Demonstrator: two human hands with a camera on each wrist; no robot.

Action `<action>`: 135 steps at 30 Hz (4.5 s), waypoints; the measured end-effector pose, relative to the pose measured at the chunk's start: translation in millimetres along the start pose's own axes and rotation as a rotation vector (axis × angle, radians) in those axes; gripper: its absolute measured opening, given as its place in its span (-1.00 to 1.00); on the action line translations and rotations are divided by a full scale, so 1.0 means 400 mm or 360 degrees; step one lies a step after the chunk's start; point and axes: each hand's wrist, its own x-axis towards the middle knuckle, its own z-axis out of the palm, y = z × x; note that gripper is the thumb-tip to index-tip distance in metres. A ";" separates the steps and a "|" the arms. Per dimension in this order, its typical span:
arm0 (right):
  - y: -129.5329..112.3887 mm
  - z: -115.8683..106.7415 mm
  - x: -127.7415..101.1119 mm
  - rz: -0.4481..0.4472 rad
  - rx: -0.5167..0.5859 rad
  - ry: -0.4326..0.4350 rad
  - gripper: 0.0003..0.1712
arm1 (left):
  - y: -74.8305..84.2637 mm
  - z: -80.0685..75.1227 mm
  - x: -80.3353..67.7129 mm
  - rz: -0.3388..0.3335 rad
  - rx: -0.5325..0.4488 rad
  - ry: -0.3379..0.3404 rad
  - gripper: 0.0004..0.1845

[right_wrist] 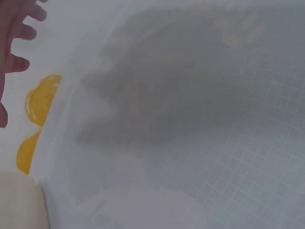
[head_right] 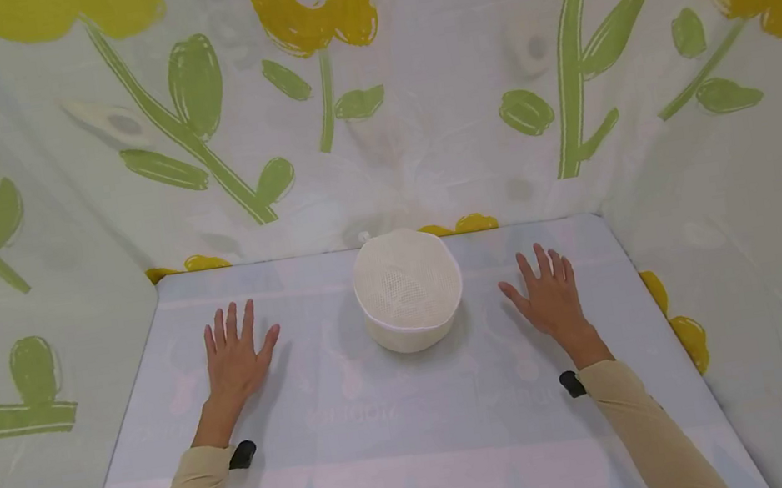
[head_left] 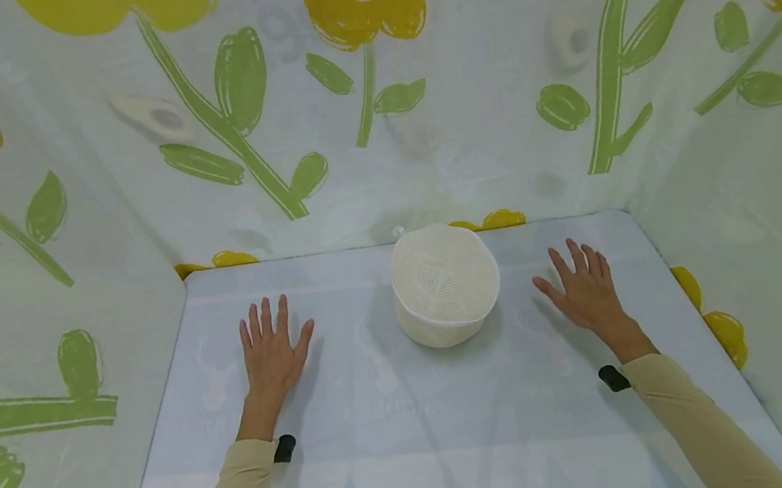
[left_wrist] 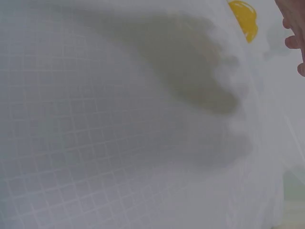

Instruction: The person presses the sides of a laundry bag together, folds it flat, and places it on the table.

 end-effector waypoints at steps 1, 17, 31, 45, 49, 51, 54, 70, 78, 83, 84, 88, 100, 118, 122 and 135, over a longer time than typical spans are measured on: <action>-0.001 0.000 0.000 -0.0008 0.0004 0.0018 -0.15 | 0.001 0.001 0.001 0.0006 -0.0002 0.0019 -0.20; -0.040 -0.014 0.016 -0.0283 0.0075 0.0512 -0.58 | 0.052 -0.011 0.014 0.0093 -0.0112 0.0253 -0.32; -0.089 -0.039 0.025 -0.0319 0.0261 0.0561 -0.66 | 0.117 -0.033 0.019 0.0085 -0.0275 0.0296 -0.38; -0.127 -0.066 0.031 -0.0266 0.0409 0.0513 -0.66 | 0.175 -0.039 0.031 0.0101 -0.0405 0.0318 -0.41; -0.139 -0.071 0.032 -0.0215 0.0507 0.0456 -0.65 | 0.191 -0.042 0.035 0.0116 -0.0434 0.0337 -0.41; -0.144 -0.073 0.034 -0.0201 0.0556 0.0435 -0.64 | 0.200 -0.043 0.036 0.0128 -0.0457 0.0350 -0.42; -0.152 -0.075 0.037 -0.0200 0.0623 0.0426 -0.64 | 0.211 -0.042 0.037 0.0138 -0.0480 0.0360 -0.43; -0.197 -0.081 0.048 -0.0239 0.0868 0.0398 -0.65 | 0.275 -0.027 0.044 0.0213 -0.0642 0.0412 -0.50; -0.222 -0.084 0.053 -0.0139 0.0959 0.0309 -0.63 | 0.309 -0.023 0.049 0.0197 -0.0715 0.0395 -0.53; -0.232 -0.082 0.058 -0.0093 0.0950 0.0286 -0.62 | 0.328 -0.019 0.053 0.0200 -0.0787 0.0408 -0.56; -0.234 -0.081 0.059 -0.0085 0.0950 0.0288 -0.63 | 0.332 -0.018 0.054 0.0201 -0.0803 0.0409 -0.56; -0.240 -0.077 0.063 -0.0058 0.0993 0.0285 -0.64 | 0.349 -0.012 0.059 0.0200 -0.0849 0.0398 -0.57; -0.258 -0.066 0.072 0.0014 0.1033 0.0204 -0.61 | 0.395 -0.005 0.070 0.0167 -0.0960 0.0321 -0.62; -0.275 -0.077 0.072 0.0191 0.1172 -0.0005 -0.59 | 0.426 -0.010 0.080 -0.0052 -0.1336 0.0105 -0.69; -0.278 -0.080 0.073 0.0253 0.1178 -0.0079 -0.51 | 0.428 -0.017 0.081 -0.0138 -0.1426 0.0047 -0.68; -0.278 -0.095 0.066 0.0275 0.1224 -0.0094 -0.54 | 0.432 -0.036 0.065 -0.0242 -0.1531 -0.0053 -0.67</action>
